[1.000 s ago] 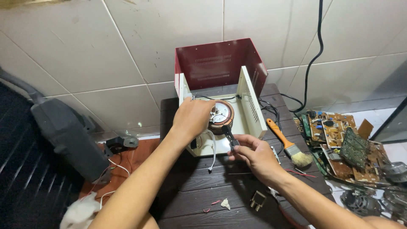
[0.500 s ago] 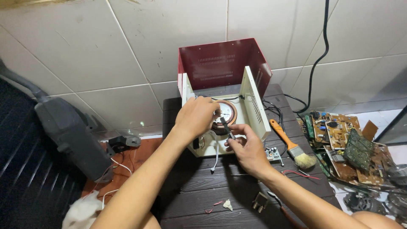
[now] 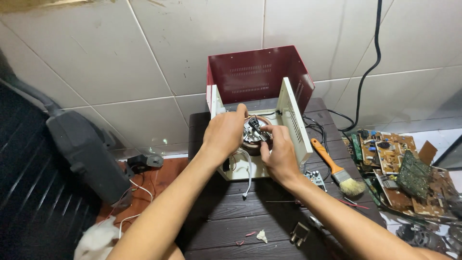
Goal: The person works on an open electronic device, manipulating wires and components inside a red and white casing. They use pliers to strip wire insulation and connect a small black component to the internal wiring.
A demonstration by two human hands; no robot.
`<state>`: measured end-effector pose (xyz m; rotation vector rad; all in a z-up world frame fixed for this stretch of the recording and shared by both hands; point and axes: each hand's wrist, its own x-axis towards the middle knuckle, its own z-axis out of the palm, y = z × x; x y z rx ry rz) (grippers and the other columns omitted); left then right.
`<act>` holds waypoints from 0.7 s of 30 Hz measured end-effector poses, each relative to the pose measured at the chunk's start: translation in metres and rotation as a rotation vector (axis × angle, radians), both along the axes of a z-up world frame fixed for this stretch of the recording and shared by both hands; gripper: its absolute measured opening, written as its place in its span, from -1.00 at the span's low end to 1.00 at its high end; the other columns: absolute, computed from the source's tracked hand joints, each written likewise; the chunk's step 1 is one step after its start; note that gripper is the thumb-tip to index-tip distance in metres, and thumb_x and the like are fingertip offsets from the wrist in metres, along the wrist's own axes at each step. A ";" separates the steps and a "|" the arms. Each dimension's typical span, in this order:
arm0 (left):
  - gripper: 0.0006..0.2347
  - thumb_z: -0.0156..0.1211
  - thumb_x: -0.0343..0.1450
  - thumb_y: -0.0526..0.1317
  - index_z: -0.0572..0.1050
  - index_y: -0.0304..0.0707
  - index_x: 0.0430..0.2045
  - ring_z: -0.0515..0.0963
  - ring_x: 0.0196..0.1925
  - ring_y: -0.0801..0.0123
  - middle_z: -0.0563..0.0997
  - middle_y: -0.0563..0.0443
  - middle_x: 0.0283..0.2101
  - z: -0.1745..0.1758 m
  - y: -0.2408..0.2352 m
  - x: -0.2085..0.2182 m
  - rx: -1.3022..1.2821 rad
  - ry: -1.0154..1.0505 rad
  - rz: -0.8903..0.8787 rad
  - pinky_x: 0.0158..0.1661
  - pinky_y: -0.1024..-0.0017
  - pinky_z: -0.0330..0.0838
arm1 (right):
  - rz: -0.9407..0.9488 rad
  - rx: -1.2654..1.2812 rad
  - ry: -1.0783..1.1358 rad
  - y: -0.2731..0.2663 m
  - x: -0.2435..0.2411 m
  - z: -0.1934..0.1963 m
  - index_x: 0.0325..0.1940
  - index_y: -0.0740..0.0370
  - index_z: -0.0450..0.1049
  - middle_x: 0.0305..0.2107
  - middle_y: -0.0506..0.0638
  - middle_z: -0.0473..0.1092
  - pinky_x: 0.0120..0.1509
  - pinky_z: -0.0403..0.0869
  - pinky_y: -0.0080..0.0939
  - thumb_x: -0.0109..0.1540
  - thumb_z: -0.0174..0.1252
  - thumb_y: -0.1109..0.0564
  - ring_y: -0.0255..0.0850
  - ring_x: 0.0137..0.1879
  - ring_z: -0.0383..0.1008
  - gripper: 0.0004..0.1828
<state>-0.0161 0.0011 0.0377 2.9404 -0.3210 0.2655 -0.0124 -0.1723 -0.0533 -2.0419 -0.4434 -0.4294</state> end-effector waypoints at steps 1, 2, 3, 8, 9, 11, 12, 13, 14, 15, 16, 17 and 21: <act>-0.76 0.05 0.37 -0.42 0.36 -0.32 -0.08 0.70 -0.26 -0.28 0.64 -0.30 -0.40 0.002 0.000 -0.001 -0.015 0.007 -0.002 -0.21 -0.10 0.59 | 0.001 -0.021 -0.040 0.000 0.000 0.000 0.12 0.14 0.44 -0.10 0.11 0.34 -0.14 0.64 -0.08 0.14 0.20 0.36 0.11 -0.17 0.61 -0.54; -0.76 0.04 0.37 -0.44 0.35 -0.30 -0.08 0.70 -0.25 -0.28 0.64 -0.30 -0.38 0.003 -0.001 -0.001 -0.030 0.014 -0.004 -0.19 -0.09 0.59 | 0.001 -0.041 -0.079 0.001 0.001 0.001 0.11 0.16 0.45 -0.11 0.12 0.34 -0.15 0.64 -0.09 0.12 0.21 0.38 0.14 -0.18 0.59 -0.53; -0.76 0.04 0.37 -0.44 0.35 -0.30 -0.08 0.70 -0.25 -0.28 0.64 -0.30 -0.38 0.002 0.000 0.001 -0.031 0.016 -0.005 -0.19 -0.09 0.59 | 0.001 -0.043 -0.077 0.000 0.002 -0.001 0.11 0.16 0.45 -0.11 0.12 0.34 -0.15 0.64 -0.09 0.12 0.21 0.38 0.14 -0.18 0.59 -0.53; -0.72 0.03 0.38 -0.50 0.48 -0.35 -0.03 0.71 -0.17 -0.18 0.67 -0.26 -0.26 0.014 -0.001 -0.010 0.085 -0.016 -0.106 -0.14 0.01 0.60 | -0.009 -0.109 -0.164 0.002 0.009 -0.006 0.13 0.13 0.47 -0.10 0.05 0.33 -0.18 0.65 -0.05 0.09 0.22 0.36 0.08 -0.20 0.58 -0.49; -0.72 0.03 0.38 -0.50 0.48 -0.35 -0.03 0.71 -0.17 -0.18 0.67 -0.26 -0.26 0.015 -0.001 -0.011 0.086 -0.017 -0.104 -0.14 0.01 0.60 | -0.008 -0.108 -0.165 0.002 0.009 -0.003 0.13 0.13 0.47 -0.10 0.05 0.33 -0.18 0.65 -0.05 0.09 0.22 0.36 0.08 -0.20 0.58 -0.49; -0.66 0.03 0.39 -0.52 0.48 -0.37 0.05 0.71 -0.15 -0.14 0.67 -0.24 -0.21 0.018 -0.001 -0.014 0.071 -0.005 -0.116 -0.11 0.05 0.59 | -0.004 -0.091 -0.144 0.002 0.007 0.003 0.09 0.18 0.48 -0.12 0.08 0.34 -0.16 0.65 -0.06 0.10 0.19 0.38 0.13 -0.16 0.59 -0.54; -0.66 0.03 0.39 -0.52 0.48 -0.37 0.05 0.71 -0.15 -0.14 0.67 -0.24 -0.21 0.018 -0.001 -0.015 0.072 -0.004 -0.116 -0.11 0.05 0.59 | -0.003 -0.090 -0.143 0.001 0.006 0.004 0.09 0.18 0.48 -0.12 0.08 0.34 -0.16 0.65 -0.06 0.10 0.19 0.38 0.13 -0.16 0.59 -0.54; -0.65 0.03 0.39 -0.52 0.47 -0.36 0.08 0.70 -0.12 -0.14 0.67 -0.25 -0.18 0.019 -0.001 -0.015 0.061 0.002 -0.126 -0.09 0.05 0.58 | -0.001 -0.097 -0.141 0.000 0.005 0.005 0.09 0.18 0.49 -0.12 0.07 0.33 -0.16 0.65 -0.08 0.10 0.19 0.38 0.11 -0.15 0.59 -0.54; -0.63 0.04 0.40 -0.53 0.47 -0.35 0.11 0.70 -0.10 -0.15 0.67 -0.26 -0.15 0.020 -0.001 -0.015 0.050 0.007 -0.136 -0.08 0.04 0.58 | 0.001 -0.103 -0.140 0.000 0.005 0.006 0.08 0.18 0.49 -0.12 0.05 0.32 -0.15 0.66 -0.09 0.10 0.18 0.38 0.10 -0.15 0.59 -0.54; -0.63 0.04 0.40 -0.53 0.47 -0.35 0.11 0.70 -0.10 -0.15 0.67 -0.26 -0.15 0.018 -0.001 -0.013 0.049 0.008 -0.135 -0.08 0.04 0.58 | 0.002 -0.103 -0.139 -0.001 0.004 0.006 0.08 0.18 0.49 -0.12 0.05 0.32 -0.15 0.66 -0.09 0.10 0.18 0.38 0.10 -0.15 0.59 -0.54; -0.63 0.07 0.40 -0.50 0.48 -0.30 0.11 0.70 -0.14 -0.12 0.67 -0.22 -0.22 0.015 0.000 -0.011 0.060 0.006 -0.130 -0.11 0.06 0.58 | -0.006 -0.118 -0.159 -0.002 0.004 0.006 0.08 0.18 0.49 -0.12 0.07 0.32 -0.15 0.65 -0.09 0.09 0.19 0.38 0.10 -0.15 0.59 -0.53; -0.63 0.10 0.40 -0.48 0.50 -0.26 0.11 0.71 -0.19 -0.09 0.68 -0.17 -0.29 0.013 0.000 -0.009 0.071 0.004 -0.125 -0.13 0.08 0.58 | -0.014 -0.133 -0.180 -0.002 0.003 0.006 0.08 0.19 0.49 -0.12 0.08 0.32 -0.15 0.65 -0.10 0.09 0.19 0.38 0.10 -0.15 0.59 -0.53; -0.61 0.11 0.40 -0.46 0.51 -0.19 0.14 0.71 -0.23 -0.07 0.69 -0.15 -0.33 0.012 -0.001 -0.008 0.095 -0.005 -0.108 -0.15 0.07 0.58 | -0.021 -0.125 -0.199 -0.004 0.008 0.003 0.07 0.19 0.51 -0.12 0.08 0.33 -0.13 0.64 -0.11 0.09 0.20 0.38 0.09 -0.14 0.59 -0.55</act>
